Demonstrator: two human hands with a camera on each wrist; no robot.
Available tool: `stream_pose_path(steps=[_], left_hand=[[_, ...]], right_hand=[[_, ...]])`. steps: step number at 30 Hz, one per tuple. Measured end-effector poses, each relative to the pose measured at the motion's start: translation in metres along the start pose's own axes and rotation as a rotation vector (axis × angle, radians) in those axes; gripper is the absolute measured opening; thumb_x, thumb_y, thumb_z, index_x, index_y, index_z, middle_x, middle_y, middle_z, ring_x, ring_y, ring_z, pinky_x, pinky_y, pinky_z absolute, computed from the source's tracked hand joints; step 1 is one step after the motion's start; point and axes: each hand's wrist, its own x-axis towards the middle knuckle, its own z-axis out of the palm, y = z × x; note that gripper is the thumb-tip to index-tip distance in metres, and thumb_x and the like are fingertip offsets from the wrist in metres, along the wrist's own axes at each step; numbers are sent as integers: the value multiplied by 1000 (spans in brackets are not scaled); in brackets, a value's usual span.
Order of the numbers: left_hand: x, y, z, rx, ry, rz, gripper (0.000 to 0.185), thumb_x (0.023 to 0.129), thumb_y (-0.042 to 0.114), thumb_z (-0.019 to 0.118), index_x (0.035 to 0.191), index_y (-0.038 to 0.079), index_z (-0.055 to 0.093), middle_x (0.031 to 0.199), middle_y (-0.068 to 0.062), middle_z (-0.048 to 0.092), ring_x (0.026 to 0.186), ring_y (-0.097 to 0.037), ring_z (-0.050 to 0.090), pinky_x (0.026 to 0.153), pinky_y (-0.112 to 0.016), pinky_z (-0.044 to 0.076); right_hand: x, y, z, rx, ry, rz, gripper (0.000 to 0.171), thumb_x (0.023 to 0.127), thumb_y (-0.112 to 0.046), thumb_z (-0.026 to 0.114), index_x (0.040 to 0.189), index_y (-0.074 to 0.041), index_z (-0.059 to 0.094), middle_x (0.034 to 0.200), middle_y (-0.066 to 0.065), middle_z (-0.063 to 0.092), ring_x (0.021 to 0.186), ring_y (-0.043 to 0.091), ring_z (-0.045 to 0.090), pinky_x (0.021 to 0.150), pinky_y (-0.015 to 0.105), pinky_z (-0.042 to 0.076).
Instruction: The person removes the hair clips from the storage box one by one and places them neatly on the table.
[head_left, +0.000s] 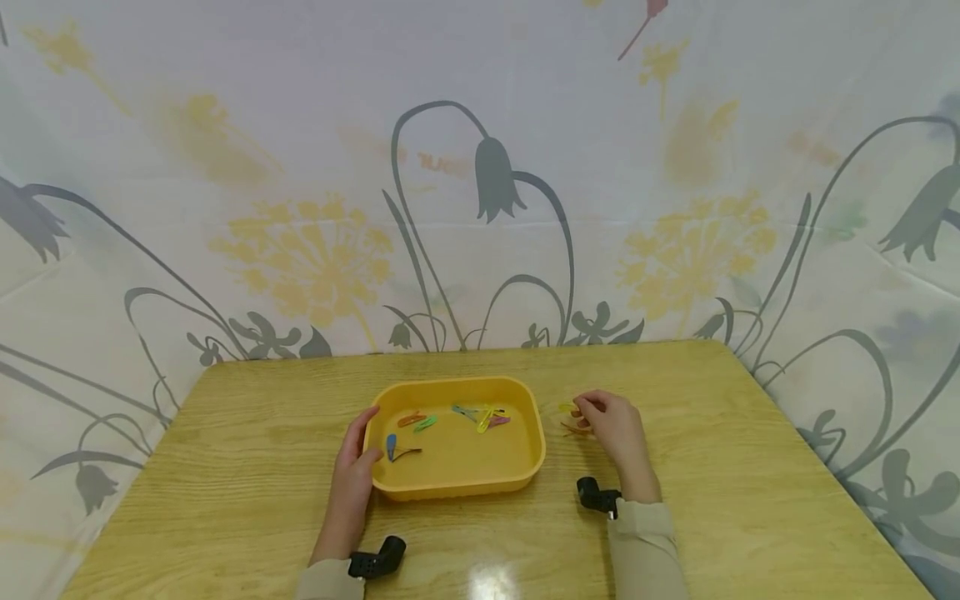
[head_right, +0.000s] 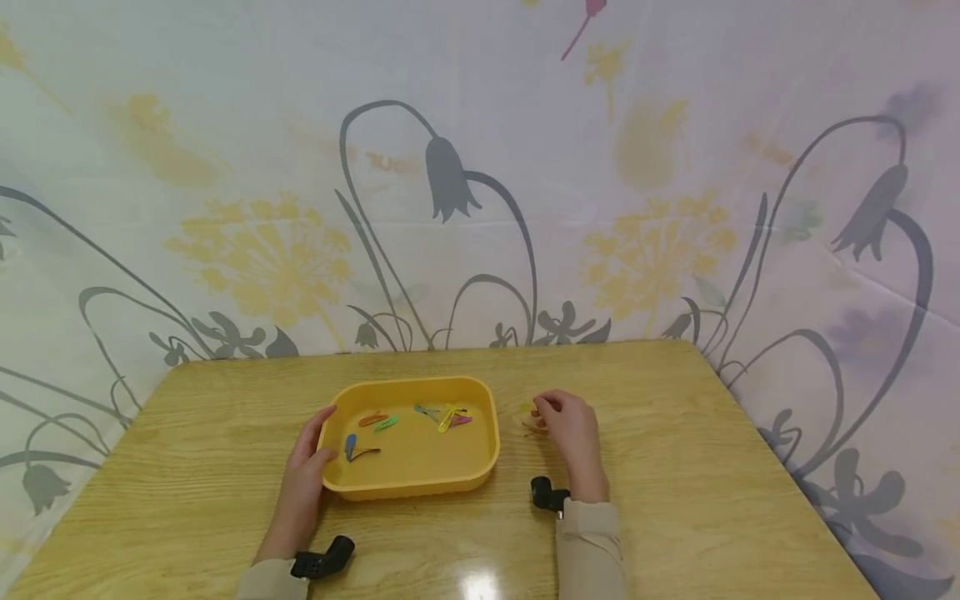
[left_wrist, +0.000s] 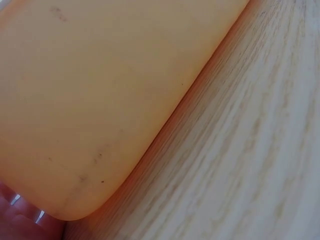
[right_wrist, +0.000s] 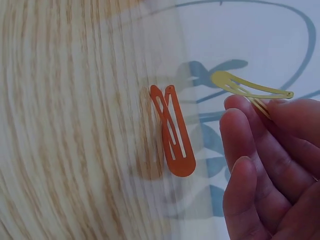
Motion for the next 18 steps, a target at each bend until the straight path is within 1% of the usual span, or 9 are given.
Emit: stream_pose_path(steps=[7,13,16,18], left_hand=[[0,0,0,8,5,-7,58,87,-4,33,139,23,35,153,4,14,140,-14,10,112,-40,20],[-1,-1,1,12,5,1,58,87,-3,34,139,22,35,153,3,14,140,-14,10,112,-40,20],[-1,0,1,10,5,0,58,88,-3,34,139,23,35,153,4,14,140,-12,10,111,-39,21],[-1,0,1,3,3,-2,57,88,-3,34,139,23,35,153,5,14,140,-12,10,111,-38,22]], right_hand=[[1,3,-1,-22,-14,1,28,93,-22,54,111,-3,65,95,11,68,76,19,64,66,31,53],[2,6,-2,-55,-13,-2,27,93,-21,54,109,-4,66,97,12,68,77,20,64,64,29,51],[2,8,-2,-80,-2,-4,26,92,-23,54,107,-6,67,97,11,68,79,21,63,66,31,50],[2,9,-2,-95,2,-4,26,92,-24,54,107,-7,67,99,11,67,84,22,62,69,34,49]])
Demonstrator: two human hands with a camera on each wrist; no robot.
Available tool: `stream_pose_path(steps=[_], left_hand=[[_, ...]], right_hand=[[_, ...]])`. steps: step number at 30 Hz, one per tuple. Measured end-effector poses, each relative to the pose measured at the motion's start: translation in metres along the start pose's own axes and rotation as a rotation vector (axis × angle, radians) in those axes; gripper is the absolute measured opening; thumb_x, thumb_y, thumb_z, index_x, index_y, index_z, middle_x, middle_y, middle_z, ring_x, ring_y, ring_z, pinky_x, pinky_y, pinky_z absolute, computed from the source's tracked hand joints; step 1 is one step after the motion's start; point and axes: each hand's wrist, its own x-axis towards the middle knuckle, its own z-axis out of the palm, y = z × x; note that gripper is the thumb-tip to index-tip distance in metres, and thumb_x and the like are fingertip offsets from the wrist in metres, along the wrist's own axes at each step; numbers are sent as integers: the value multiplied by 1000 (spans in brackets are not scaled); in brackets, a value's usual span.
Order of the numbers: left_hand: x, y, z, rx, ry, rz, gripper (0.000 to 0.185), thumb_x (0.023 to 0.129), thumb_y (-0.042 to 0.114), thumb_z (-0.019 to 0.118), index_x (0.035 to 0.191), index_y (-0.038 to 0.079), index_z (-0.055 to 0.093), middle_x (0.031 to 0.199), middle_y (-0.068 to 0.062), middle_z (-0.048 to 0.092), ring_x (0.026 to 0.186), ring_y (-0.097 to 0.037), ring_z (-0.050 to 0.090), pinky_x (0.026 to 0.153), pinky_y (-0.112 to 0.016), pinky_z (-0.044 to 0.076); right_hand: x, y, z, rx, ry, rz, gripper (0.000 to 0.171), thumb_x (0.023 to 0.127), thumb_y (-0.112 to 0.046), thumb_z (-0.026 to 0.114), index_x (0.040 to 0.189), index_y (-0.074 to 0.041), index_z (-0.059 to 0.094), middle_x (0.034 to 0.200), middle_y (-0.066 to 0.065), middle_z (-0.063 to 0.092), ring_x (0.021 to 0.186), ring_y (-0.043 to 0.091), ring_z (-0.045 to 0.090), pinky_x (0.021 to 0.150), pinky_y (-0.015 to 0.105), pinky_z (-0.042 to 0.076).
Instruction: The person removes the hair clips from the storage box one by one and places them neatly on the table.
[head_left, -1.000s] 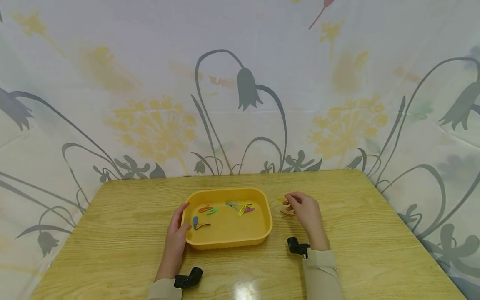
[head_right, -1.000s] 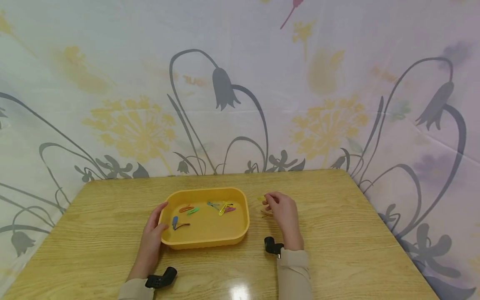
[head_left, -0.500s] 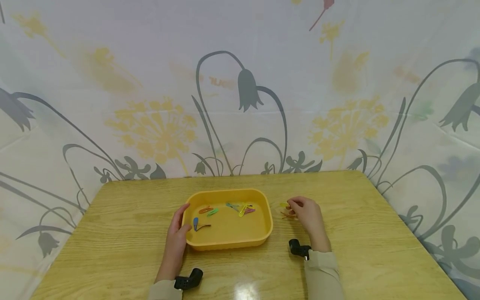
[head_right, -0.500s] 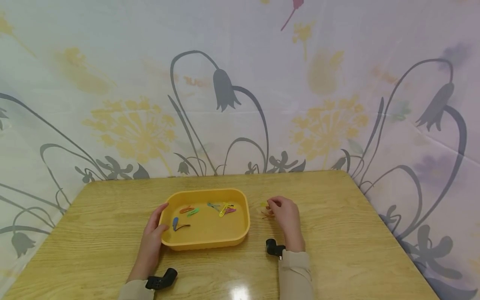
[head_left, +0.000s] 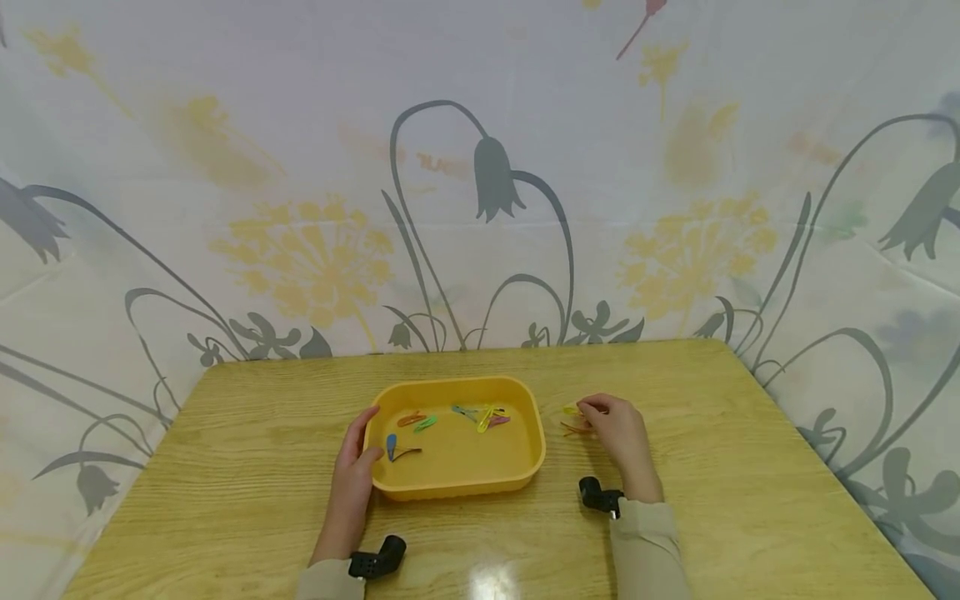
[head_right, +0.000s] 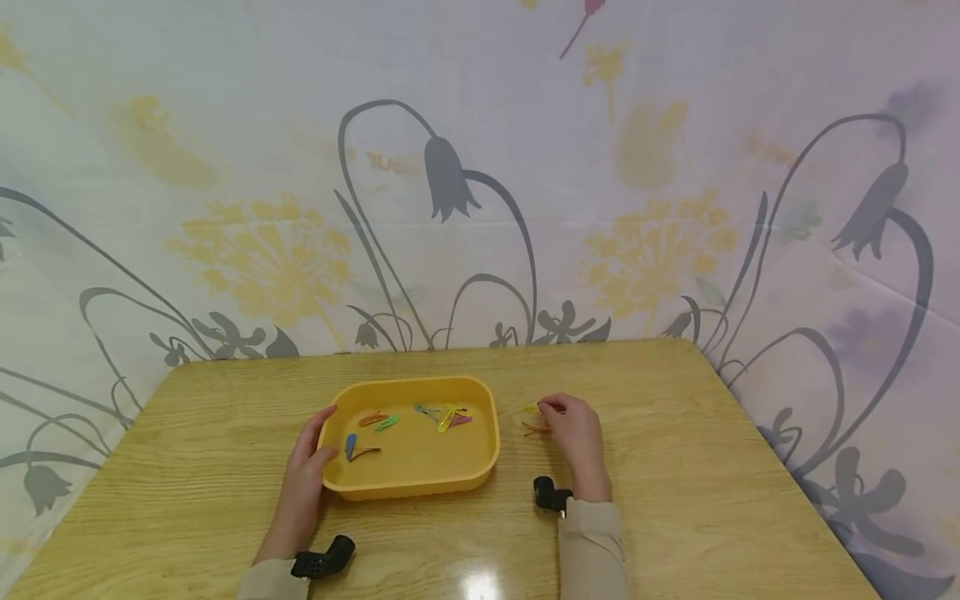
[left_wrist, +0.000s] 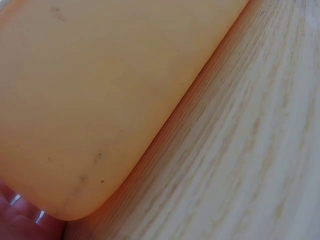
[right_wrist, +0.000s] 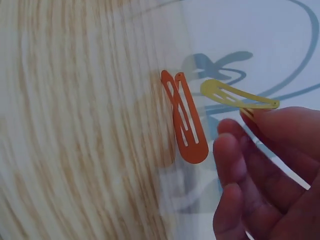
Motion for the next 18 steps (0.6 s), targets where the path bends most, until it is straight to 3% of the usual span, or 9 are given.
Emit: stream_pose_path(steps=[5,18], left_hand=[[0,1,0,-14,-6,-11,56,90,-2,35,139,24,35,153,7,14,140,-11,11,111,-37,22],[0,0,0,-6,-6,1,56,90,-2,35,139,23,35,153,6,14,140,-11,9,112,-38,20]], right_hand=[[-1,4,-1,-32,-4,4,26,92,-25,54,106,-7,68,105,12,65,92,25,59,76,40,49],[1,10,0,-79,-11,4,25,92,-20,55,105,-3,67,107,16,65,97,29,58,82,44,47]])
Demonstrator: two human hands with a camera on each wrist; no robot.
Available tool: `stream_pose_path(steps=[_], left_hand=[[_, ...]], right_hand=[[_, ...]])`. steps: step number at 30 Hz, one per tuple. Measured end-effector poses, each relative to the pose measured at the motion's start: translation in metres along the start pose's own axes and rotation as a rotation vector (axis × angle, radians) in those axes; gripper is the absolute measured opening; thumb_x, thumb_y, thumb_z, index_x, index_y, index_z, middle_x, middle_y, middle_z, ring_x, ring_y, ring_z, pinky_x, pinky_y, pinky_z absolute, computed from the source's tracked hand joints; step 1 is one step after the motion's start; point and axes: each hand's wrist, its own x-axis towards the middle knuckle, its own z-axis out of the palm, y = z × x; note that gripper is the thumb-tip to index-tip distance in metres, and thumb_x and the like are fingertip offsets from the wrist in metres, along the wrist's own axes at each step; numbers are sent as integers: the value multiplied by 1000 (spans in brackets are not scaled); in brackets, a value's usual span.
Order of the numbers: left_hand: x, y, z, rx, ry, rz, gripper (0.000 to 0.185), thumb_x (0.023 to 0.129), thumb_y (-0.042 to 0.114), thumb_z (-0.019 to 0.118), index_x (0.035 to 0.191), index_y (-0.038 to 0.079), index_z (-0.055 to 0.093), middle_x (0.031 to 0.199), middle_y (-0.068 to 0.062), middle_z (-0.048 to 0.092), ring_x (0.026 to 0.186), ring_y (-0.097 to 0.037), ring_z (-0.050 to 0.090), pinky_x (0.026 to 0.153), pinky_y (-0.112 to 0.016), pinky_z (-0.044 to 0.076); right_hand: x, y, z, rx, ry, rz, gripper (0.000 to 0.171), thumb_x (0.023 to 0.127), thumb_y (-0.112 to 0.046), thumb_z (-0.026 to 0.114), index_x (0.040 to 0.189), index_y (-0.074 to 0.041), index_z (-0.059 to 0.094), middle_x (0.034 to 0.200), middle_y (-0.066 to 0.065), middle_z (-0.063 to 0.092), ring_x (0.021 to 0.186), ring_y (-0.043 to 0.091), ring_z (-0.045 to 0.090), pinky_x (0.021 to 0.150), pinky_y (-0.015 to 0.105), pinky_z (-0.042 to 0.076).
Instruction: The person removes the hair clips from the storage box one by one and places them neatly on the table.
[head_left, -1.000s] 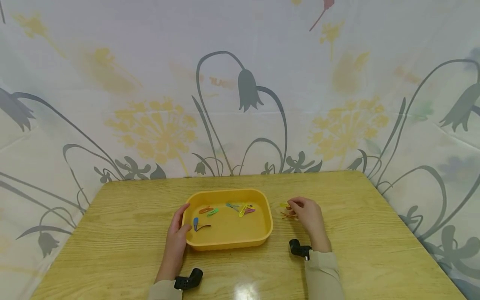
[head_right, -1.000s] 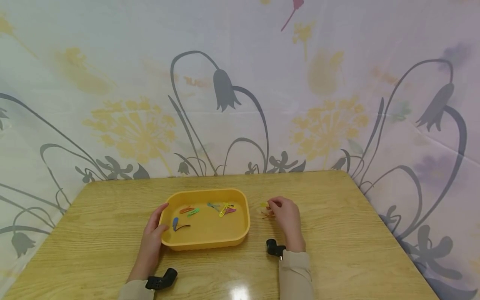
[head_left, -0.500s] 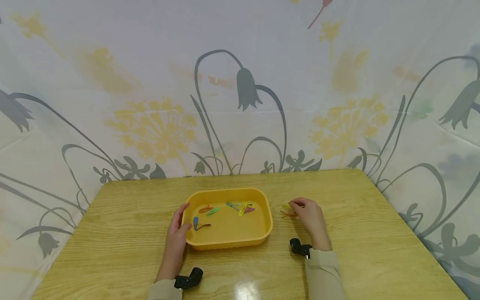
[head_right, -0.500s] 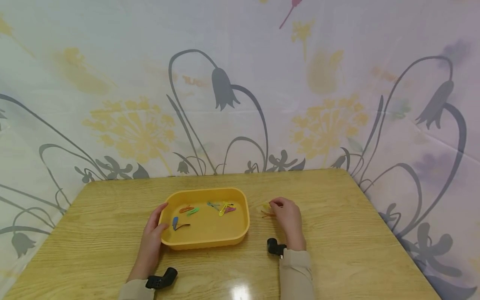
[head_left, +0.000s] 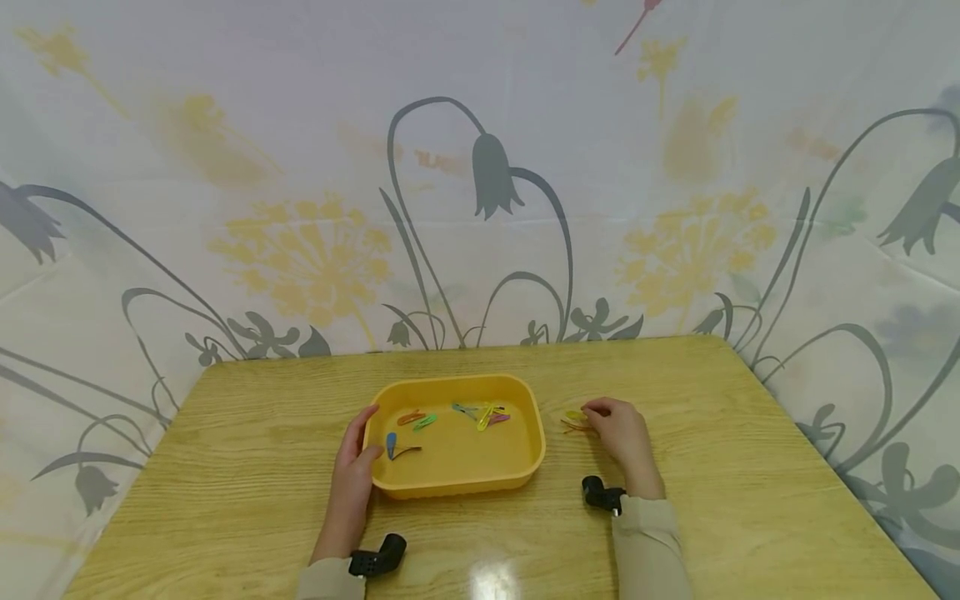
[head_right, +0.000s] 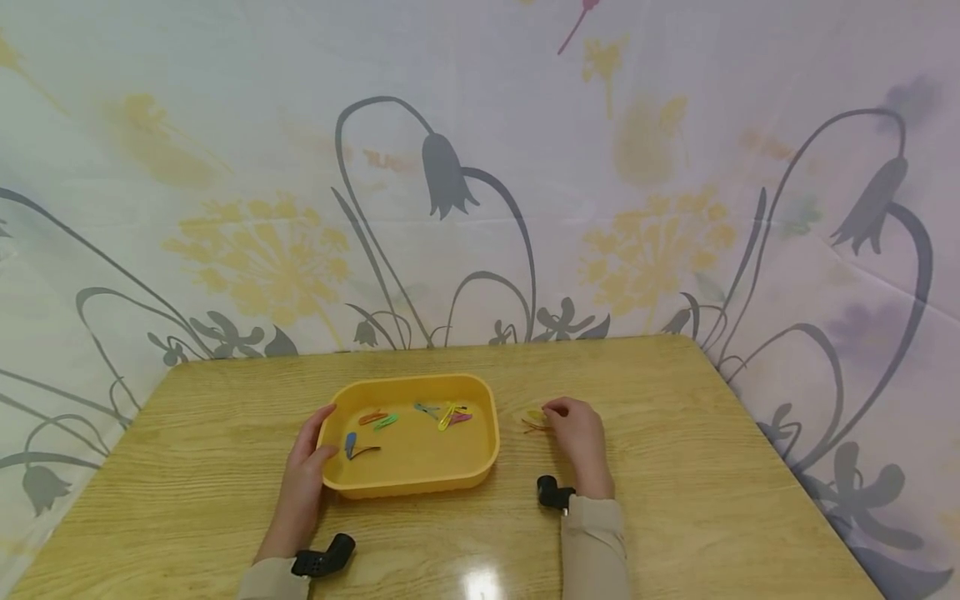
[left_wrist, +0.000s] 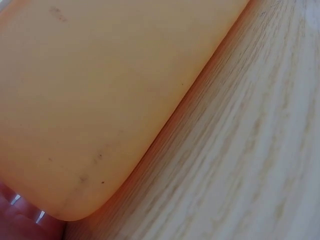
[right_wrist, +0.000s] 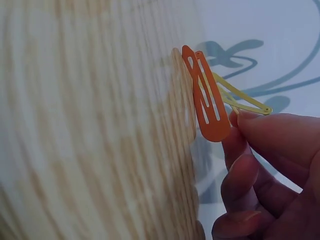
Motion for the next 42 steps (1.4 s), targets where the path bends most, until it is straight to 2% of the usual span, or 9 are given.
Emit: stream_pose_path(steps=[13,31,42], left_hand=[[-1,-1,0,8,12,36,55,90,-4,35,138,20,37,153,3,16,140,-11,8,113,-39,17],[-1,1,0,2,2,5,54,91,-2,36,139,24,35,153,6,15,140,-11,9,113,-38,18],[-1,1,0,5,5,6,54,91,-2,36,139,23,36,153,6,15,140,-11,10,112,-38,19]], right_hand=[[1,4,2,-29,1,-14,22,90,-18,56,102,-3,68,105,16,65,97,31,59,83,46,46],[-1,2,0,-42,-10,-1,21,89,-17,57,101,-3,68,102,14,66,94,30,59,82,45,46],[1,3,0,-67,-44,-5,24,87,-7,50,104,-3,66,107,17,63,96,30,56,81,44,45]])
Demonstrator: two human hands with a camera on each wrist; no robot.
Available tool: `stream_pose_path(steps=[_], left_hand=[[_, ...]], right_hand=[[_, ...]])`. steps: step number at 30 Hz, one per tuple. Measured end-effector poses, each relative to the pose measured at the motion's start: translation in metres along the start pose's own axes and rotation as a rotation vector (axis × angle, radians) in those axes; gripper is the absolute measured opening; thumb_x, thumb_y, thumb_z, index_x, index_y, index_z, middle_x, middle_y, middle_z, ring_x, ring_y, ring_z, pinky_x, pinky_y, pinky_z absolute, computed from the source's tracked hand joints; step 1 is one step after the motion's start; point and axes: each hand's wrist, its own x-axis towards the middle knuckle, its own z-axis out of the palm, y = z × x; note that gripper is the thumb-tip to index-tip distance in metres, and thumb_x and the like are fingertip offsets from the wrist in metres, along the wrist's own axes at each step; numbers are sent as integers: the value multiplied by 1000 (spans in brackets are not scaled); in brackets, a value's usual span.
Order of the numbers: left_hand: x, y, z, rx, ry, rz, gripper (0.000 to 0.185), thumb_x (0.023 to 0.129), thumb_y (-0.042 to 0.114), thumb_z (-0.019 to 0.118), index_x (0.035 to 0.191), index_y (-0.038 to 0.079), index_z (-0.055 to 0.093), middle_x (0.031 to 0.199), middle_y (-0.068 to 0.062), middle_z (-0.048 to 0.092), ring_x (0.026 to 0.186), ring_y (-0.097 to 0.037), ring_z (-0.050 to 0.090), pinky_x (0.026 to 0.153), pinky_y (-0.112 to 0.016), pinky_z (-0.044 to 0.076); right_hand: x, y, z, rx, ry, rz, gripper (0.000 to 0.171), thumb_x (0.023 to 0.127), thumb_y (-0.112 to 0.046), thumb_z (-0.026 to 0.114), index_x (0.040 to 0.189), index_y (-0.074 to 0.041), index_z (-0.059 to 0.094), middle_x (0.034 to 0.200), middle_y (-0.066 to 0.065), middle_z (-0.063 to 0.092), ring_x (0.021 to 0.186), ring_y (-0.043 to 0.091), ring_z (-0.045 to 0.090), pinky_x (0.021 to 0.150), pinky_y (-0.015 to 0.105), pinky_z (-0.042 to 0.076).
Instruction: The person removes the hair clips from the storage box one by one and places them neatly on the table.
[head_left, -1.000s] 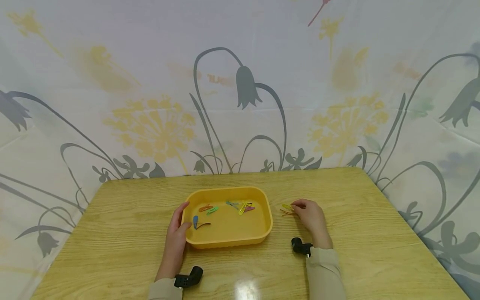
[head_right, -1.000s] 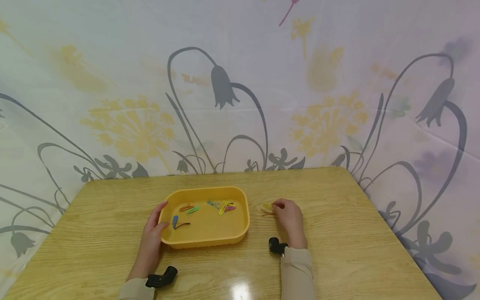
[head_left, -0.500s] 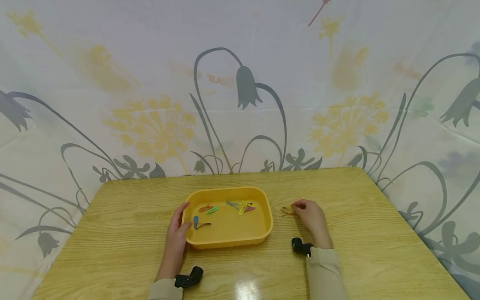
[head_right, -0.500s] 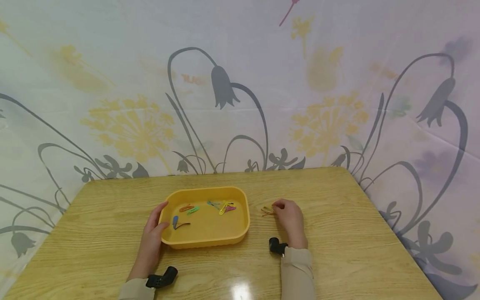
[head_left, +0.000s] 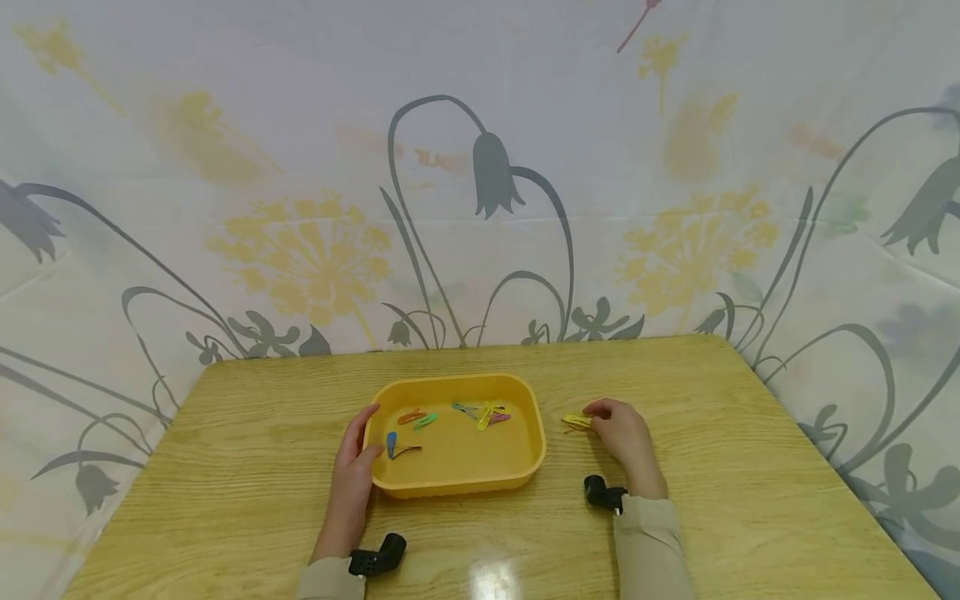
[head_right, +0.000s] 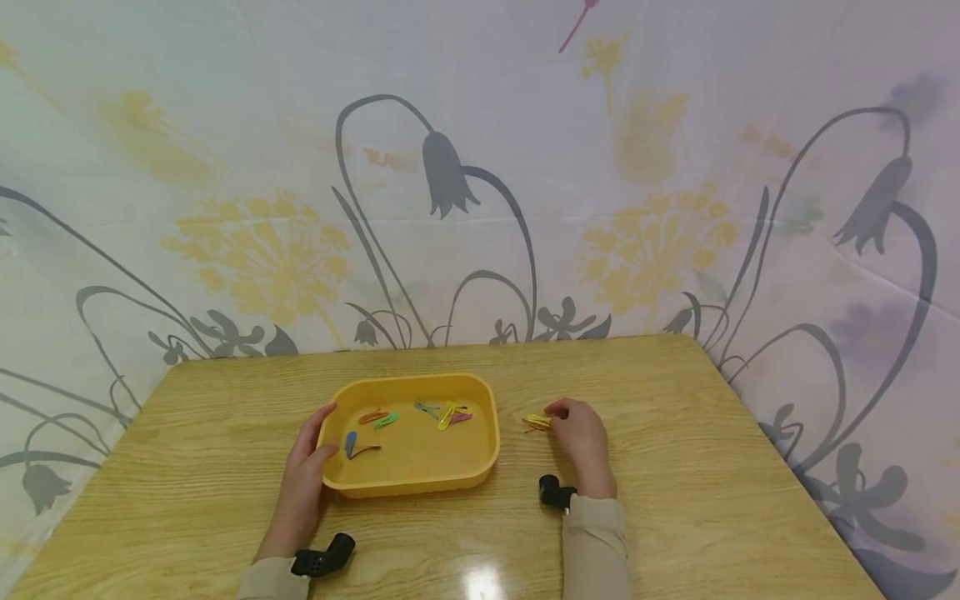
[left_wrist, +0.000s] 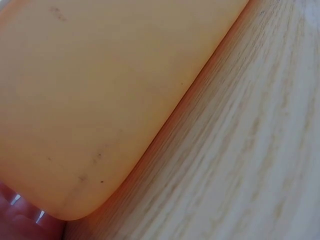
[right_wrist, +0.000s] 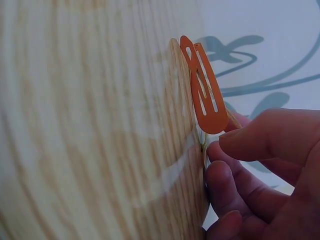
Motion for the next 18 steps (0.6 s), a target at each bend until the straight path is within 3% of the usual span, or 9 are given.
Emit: stream_pose_path(steps=[9,18], left_hand=[[1,-1,0,1,-1,-4,54,91,-2,36,139,24,36,153,5,15,140,-12,10,112,-39,20],[1,-2,-1,4,3,22,53,91,-2,37,139,22,37,153,4,16,140,-11,8,113,-39,18]], right_hand=[[0,-2,-2,13,16,-2,27,89,-8,46,109,-3,64,107,16,62,92,28,56,74,39,44],[-3,-8,-5,167,108,14,28,92,-13,44,113,-6,62,106,15,62,84,25,59,58,27,43]])
